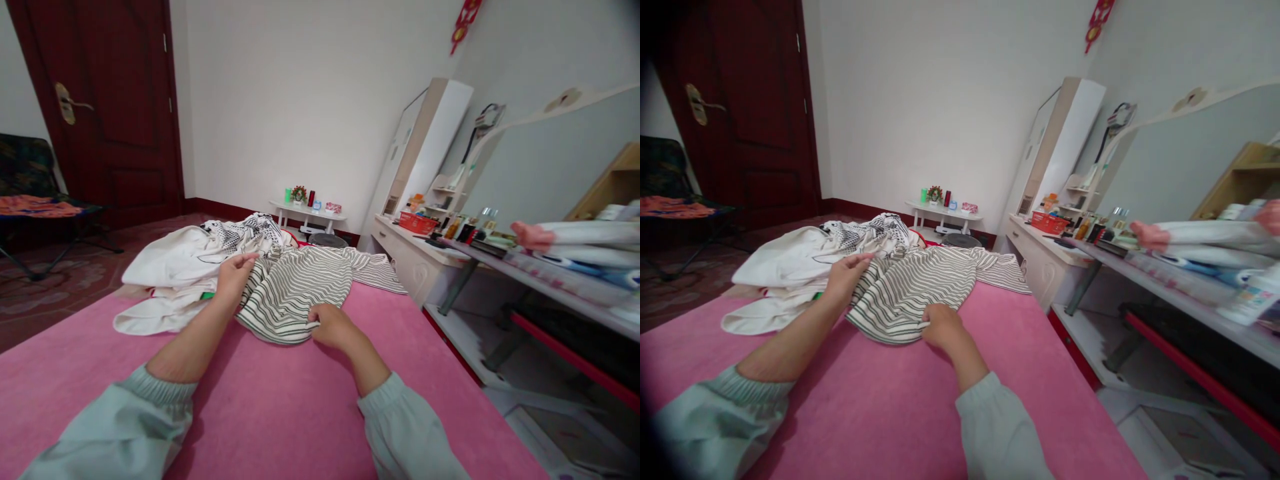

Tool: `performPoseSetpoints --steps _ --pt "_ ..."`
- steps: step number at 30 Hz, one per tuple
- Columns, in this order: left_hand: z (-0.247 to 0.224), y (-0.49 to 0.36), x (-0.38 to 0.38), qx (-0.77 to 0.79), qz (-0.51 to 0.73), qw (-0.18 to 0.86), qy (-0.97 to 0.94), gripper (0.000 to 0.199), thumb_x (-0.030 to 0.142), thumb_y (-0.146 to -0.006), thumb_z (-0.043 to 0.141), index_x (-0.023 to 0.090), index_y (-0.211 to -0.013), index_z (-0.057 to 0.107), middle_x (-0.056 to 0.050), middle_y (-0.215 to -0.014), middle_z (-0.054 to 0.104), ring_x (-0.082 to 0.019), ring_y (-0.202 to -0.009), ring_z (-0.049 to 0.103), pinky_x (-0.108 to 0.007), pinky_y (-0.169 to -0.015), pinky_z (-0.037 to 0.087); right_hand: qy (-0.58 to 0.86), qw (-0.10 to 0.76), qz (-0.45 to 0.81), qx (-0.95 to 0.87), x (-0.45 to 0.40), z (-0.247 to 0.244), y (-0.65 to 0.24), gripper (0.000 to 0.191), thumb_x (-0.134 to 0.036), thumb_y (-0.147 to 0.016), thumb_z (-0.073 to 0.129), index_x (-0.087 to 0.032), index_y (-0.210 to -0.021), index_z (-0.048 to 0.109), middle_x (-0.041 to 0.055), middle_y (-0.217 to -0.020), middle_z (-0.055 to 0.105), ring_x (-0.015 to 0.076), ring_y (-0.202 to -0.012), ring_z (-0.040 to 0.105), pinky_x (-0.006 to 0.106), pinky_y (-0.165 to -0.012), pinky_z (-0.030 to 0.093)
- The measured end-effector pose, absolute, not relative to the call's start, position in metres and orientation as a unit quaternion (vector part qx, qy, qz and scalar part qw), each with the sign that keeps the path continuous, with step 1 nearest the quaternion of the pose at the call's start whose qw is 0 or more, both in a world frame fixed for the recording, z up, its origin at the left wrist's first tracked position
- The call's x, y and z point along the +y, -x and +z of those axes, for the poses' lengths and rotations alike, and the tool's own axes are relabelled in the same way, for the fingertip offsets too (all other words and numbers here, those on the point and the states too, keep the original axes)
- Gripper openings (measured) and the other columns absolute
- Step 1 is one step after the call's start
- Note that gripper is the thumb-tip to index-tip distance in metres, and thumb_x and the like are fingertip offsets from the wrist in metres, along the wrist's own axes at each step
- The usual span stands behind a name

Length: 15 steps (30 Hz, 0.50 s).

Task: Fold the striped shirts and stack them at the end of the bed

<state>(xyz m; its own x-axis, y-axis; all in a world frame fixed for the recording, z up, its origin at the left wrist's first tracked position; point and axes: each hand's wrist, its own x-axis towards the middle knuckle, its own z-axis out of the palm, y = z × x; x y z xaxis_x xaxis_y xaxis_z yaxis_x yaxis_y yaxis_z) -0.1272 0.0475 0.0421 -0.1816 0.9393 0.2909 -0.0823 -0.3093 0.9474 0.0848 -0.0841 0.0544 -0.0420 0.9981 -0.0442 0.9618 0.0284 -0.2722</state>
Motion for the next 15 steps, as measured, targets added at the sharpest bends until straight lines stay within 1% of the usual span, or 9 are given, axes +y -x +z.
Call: performPoseSetpoints --steps 2,5,7,9,12,15 --pt "0.036 0.127 0.049 0.422 0.624 0.41 -0.514 0.047 0.042 -0.059 0.069 0.013 -0.096 0.071 -0.004 -0.076 0.071 -0.016 -0.067 0.061 -0.026 -0.066 0.047 0.687 0.103 0.107 -0.712 -0.084 0.048 -0.086 0.025 -0.012 -0.068 0.056 -0.021 -0.09 0.066 0.0028 -0.096 0.065 0.0171 -0.092 0.059 0.023 -0.071 0.038" --pt "0.024 0.126 0.05 0.411 0.591 0.425 -0.549 0.046 0.043 -0.06 0.069 0.013 -0.094 0.071 -0.005 -0.077 0.071 -0.017 -0.069 0.062 -0.026 -0.067 0.047 0.695 0.11 0.039 -0.709 -0.09 0.035 -0.079 0.033 -0.01 -0.072 0.05 -0.022 -0.101 0.063 0.0054 -0.104 0.062 0.0188 -0.094 0.059 0.026 -0.073 0.039" --pt "0.019 0.125 0.051 0.413 0.554 0.423 -0.587 0.043 0.044 -0.061 0.066 0.014 -0.091 0.071 -0.005 -0.076 0.071 -0.018 -0.07 0.063 -0.027 -0.066 0.047 0.687 0.096 -0.01 -0.721 -0.097 0.03 -0.077 0.037 -0.009 -0.075 0.046 -0.021 -0.106 0.06 0.0079 -0.108 0.06 0.0196 -0.093 0.059 0.027 -0.073 0.04" --pt "0.022 0.128 0.053 0.421 0.506 0.393 -0.642 0.038 0.043 -0.061 0.064 0.015 -0.085 0.073 -0.005 -0.073 0.071 -0.019 -0.069 0.062 -0.028 -0.067 0.047 0.661 0.064 -0.031 -0.747 -0.106 0.035 -0.084 0.035 -0.009 -0.075 0.045 -0.019 -0.104 0.06 0.009 -0.106 0.061 0.0202 -0.092 0.059 0.028 -0.072 0.04" --pt "0.049 0.142 0.055 0.434 0.448 0.313 -0.716 0.029 0.039 -0.059 0.064 0.019 -0.077 0.075 -0.004 -0.073 0.071 -0.022 -0.072 0.062 -0.03 -0.073 0.047 0.634 0.019 -0.032 -0.772 -0.123 0.069 -0.113 0.03 -0.007 -0.07 0.047 -0.017 -0.093 0.063 0.0082 -0.097 0.065 0.0201 -0.089 0.06 0.026 -0.071 0.038" --pt "0.092 0.165 0.053 0.435 0.426 0.272 -0.745 0.02 0.032 -0.055 0.067 0.024 -0.071 0.075 -0.001 -0.07 0.071 -0.023 -0.074 0.063 -0.028 -0.076 0.047 0.647 0.019 -0.065 -0.76 -0.147 0.122 -0.152 0.025 -0.007 -0.069 0.047 -0.018 -0.085 0.063 0.0078 -0.094 0.065 0.0189 -0.085 0.06 0.025 -0.07 0.036"
